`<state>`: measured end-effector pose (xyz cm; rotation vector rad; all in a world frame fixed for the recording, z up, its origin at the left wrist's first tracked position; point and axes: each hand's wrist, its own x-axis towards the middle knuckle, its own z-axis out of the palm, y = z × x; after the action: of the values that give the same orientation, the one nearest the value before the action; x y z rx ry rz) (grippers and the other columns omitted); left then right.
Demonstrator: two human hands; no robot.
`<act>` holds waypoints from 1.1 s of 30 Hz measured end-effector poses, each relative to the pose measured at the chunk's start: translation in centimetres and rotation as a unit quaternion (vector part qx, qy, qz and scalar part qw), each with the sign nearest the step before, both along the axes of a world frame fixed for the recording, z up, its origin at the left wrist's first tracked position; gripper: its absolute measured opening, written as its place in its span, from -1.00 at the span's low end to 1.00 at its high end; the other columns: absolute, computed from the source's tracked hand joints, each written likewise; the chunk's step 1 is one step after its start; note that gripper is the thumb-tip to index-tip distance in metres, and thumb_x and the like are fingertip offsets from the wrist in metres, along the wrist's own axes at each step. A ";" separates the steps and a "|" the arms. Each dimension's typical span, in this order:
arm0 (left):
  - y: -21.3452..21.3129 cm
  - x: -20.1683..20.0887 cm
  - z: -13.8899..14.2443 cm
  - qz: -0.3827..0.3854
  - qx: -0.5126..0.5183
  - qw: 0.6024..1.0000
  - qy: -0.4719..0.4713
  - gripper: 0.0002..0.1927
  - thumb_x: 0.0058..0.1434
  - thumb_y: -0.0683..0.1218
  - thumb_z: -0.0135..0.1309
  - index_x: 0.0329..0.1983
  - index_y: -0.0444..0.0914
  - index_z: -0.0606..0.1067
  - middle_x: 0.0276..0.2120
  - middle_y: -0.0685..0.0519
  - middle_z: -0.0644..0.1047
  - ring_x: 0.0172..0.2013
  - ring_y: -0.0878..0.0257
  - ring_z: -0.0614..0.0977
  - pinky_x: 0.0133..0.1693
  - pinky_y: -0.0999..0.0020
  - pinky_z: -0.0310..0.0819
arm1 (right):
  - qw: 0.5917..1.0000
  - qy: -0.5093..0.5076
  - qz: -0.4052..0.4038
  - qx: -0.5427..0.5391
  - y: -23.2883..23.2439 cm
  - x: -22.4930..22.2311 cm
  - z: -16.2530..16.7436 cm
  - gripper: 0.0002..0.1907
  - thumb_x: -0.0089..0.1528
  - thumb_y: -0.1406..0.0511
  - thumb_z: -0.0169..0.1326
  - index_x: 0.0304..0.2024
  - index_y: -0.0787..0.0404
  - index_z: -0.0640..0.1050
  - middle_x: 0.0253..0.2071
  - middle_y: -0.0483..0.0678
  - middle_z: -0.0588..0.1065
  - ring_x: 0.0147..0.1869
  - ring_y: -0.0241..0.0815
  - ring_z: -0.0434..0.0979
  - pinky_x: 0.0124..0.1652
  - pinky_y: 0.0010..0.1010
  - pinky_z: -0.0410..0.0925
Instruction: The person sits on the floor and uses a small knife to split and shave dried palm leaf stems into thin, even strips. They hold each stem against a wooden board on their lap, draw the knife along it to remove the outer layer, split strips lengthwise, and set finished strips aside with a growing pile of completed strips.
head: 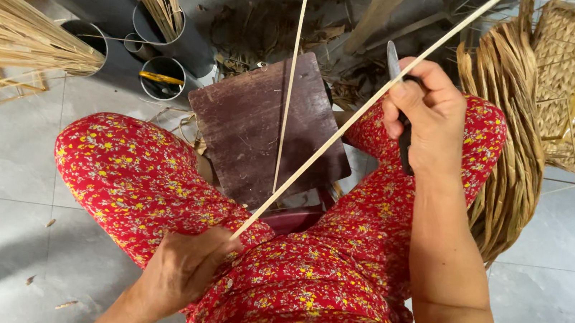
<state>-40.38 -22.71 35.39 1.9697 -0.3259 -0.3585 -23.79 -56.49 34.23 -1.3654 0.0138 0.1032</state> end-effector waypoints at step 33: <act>-4.6 3.7 2.6 0.061 -0.016 0.997 -0.041 -0.86 0.39 -0.18 0.01 -0.08 -0.27 0.56 -0.59 0.04 0.49 -0.62 0.40 0.53 -0.56 0.40 0.38 | 0.992 0.033 0.081 -0.090 1.7 -1.0 2.4 -0.80 0.37 0.39 0.10 0.04 0.33 0.54 -0.49 -0.17 0.45 -0.52 -0.48 0.32 -0.51 -0.65 0.19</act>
<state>-36.65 -27.27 38.02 1.9660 -0.2600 -0.1940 -24.80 -54.74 36.64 -1.5424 -0.0320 0.2896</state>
